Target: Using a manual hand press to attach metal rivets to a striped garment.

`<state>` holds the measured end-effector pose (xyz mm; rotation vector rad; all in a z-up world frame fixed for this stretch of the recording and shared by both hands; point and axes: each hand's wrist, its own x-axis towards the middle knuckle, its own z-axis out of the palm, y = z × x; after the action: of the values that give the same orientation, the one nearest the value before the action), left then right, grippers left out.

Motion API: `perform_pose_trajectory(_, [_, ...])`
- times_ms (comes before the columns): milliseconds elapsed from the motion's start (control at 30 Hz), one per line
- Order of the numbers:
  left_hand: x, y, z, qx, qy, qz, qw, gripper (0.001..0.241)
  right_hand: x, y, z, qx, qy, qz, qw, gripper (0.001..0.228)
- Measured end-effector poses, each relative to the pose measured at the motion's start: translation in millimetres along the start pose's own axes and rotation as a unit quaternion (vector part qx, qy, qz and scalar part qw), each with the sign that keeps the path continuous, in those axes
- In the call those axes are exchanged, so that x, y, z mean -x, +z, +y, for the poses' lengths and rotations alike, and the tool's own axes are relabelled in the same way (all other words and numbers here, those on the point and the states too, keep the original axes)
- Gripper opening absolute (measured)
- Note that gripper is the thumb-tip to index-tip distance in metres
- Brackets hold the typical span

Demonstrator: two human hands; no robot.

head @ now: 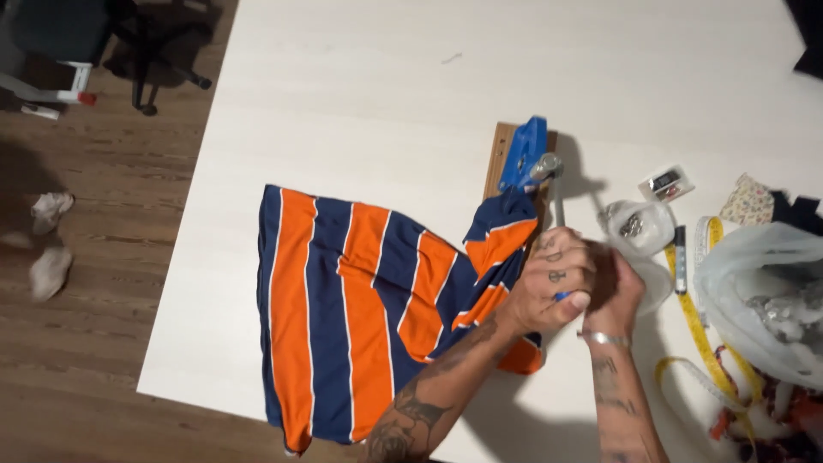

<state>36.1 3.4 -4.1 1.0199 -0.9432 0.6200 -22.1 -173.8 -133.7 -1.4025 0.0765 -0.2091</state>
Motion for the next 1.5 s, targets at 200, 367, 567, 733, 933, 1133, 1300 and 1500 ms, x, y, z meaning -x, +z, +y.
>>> perform_pose_trajectory(200, [-3,2,8,-0.135,-0.02,0.031,0.99,0.046,19,73,-160,0.185,0.059,0.116,0.974,0.035])
perform_pose_trajectory(367, [6,9,19,-0.17,-0.083,0.034,0.981,0.045,49,56,-185,0.246,0.029,0.028,0.968,0.032])
perform_pose_trajectory(567, [-17,-16,31,-0.205,-0.198,-0.118,0.951,0.049,126,17,-133,0.283,0.113,0.017,0.952,0.03])
perform_pose_trajectory(733, [-87,-26,12,-0.135,-0.252,-0.17,0.943,0.055,185,27,-76,0.255,0.221,0.028,0.941,0.043])
perform_pose_trajectory(933, [-211,-21,-60,-0.026,-0.381,-0.109,0.918,0.053,208,53,-79,0.21,0.316,0.029,0.925,0.041])
perform_pose_trajectory(1133, [-234,-44,-182,0.063,-0.476,-0.073,0.874,0.059,181,59,-52,0.181,0.312,0.096,0.928,0.038])
perform_pose_trajectory(1300, [-223,-59,-245,0.127,-0.534,-0.032,0.835,0.055,115,50,-30,0.227,0.296,0.099,0.922,0.043])
perform_pose_trajectory(1500, [-208,-99,-254,0.27,-0.583,0.017,0.766,0.053,-27,60,-48,0.346,0.29,0.063,0.89,0.052])
